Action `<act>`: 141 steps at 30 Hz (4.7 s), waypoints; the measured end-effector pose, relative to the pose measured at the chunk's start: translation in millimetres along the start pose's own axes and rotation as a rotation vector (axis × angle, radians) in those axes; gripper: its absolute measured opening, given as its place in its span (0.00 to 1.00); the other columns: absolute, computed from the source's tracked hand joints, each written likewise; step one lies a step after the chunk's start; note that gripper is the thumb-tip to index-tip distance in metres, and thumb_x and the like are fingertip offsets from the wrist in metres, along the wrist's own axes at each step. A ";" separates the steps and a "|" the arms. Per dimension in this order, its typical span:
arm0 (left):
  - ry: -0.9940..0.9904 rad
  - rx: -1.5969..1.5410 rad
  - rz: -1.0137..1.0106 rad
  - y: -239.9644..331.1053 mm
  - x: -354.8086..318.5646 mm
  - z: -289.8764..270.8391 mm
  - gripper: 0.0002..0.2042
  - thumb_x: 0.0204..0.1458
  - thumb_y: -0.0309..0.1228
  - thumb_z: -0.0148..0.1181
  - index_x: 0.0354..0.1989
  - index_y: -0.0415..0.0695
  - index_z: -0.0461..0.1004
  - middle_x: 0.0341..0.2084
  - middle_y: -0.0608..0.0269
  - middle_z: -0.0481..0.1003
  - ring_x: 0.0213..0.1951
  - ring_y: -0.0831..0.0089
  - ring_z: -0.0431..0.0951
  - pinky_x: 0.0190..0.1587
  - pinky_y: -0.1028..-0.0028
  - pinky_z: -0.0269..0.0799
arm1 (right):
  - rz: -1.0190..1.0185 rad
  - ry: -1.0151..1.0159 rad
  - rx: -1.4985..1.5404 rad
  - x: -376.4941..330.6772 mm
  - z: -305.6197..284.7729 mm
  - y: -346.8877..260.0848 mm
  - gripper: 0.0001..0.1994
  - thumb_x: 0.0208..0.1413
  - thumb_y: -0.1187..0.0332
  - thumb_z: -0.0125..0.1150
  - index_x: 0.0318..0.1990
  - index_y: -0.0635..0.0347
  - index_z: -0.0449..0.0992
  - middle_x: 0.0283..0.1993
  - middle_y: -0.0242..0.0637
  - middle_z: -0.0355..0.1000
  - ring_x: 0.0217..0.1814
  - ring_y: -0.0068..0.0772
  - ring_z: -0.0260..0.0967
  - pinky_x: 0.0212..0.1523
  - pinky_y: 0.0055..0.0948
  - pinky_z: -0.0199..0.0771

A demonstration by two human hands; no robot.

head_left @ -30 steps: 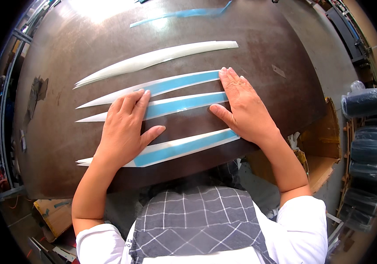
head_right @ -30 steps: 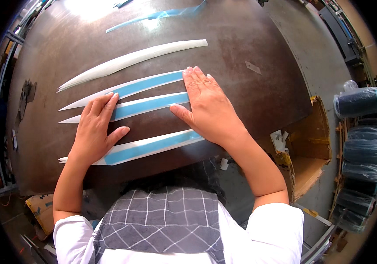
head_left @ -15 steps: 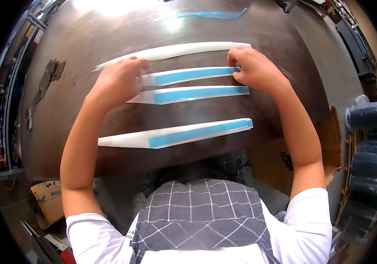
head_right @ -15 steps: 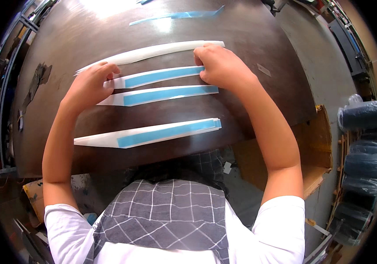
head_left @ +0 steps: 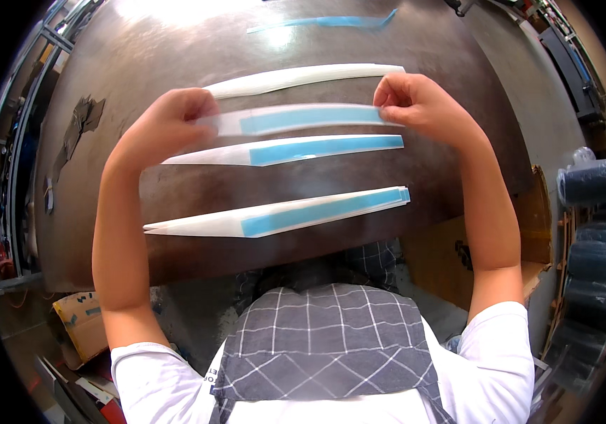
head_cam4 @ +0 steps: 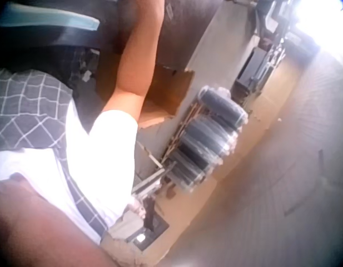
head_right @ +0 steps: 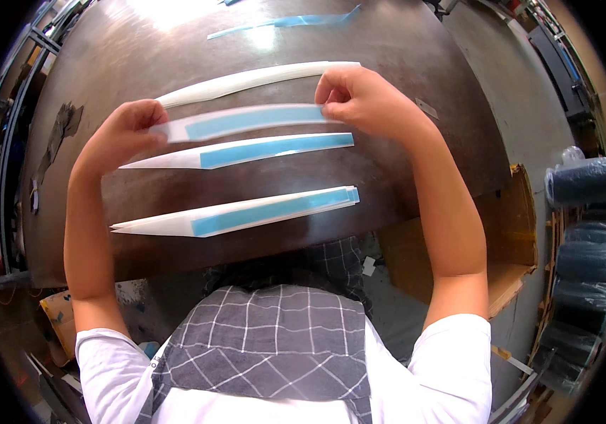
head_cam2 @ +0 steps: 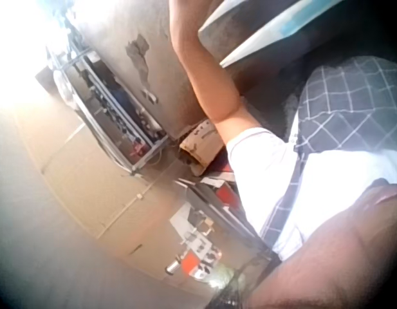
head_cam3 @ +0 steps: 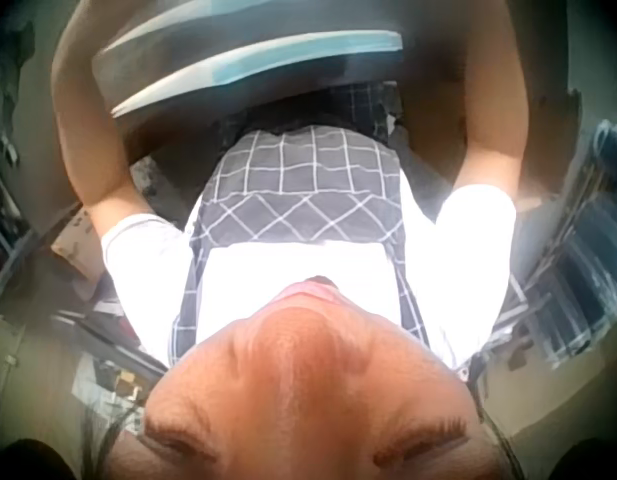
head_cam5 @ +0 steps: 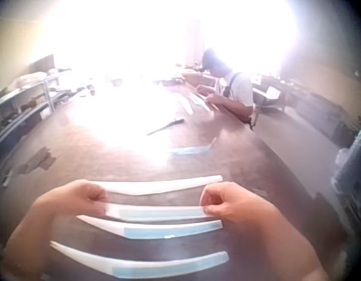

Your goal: The person places light blue tape onto several white tapered plastic strips laid on a metal workbench. They smooth each piece of tape by hand, then gather the finished strips together at the end.

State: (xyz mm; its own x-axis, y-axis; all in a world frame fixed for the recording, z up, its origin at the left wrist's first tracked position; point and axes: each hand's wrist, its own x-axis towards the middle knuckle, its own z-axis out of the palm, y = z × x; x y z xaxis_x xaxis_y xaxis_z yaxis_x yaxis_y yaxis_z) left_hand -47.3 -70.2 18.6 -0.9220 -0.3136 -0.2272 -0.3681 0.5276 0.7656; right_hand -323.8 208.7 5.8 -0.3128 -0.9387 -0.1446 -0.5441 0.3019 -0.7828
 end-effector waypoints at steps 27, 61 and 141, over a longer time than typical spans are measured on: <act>0.192 0.422 0.086 22.9 77.4 18.8 0.12 0.50 0.23 0.67 0.43 0.38 0.80 0.40 0.59 0.77 0.44 0.65 0.78 0.52 0.68 0.75 | 0.084 0.135 -0.421 54.7 -51.5 20.6 0.10 0.52 0.71 0.69 0.39 0.64 0.75 0.35 0.39 0.72 0.39 0.37 0.70 0.42 0.35 0.71; -0.049 -0.066 0.110 11.3 46.2 31.7 0.08 0.54 0.22 0.64 0.42 0.39 0.81 0.31 0.68 0.75 0.34 0.76 0.74 0.39 0.74 0.73 | 0.071 0.155 0.525 49.1 -55.8 34.5 0.07 0.61 0.72 0.63 0.45 0.61 0.80 0.35 0.29 0.75 0.33 0.18 0.74 0.37 0.19 0.77; -0.269 -0.603 -0.091 77.6 83.5 102.3 0.12 0.65 0.37 0.63 0.35 0.39 0.81 0.19 0.67 0.75 0.14 0.87 0.66 0.17 0.86 0.58 | -0.429 0.362 -0.534 -55.7 28.9 25.6 0.20 0.58 0.66 0.67 0.56 0.65 0.76 0.64 0.50 0.73 0.70 0.52 0.67 0.70 0.45 0.66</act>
State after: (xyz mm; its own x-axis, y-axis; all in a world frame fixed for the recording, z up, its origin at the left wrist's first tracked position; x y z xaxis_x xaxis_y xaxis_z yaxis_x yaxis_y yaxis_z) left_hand -165.1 25.3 -2.6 -0.9170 -0.0868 -0.3893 -0.3863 -0.0501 0.9210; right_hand -297.8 263.9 -23.6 -0.1746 -0.9067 0.3839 -0.9481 0.0496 -0.3142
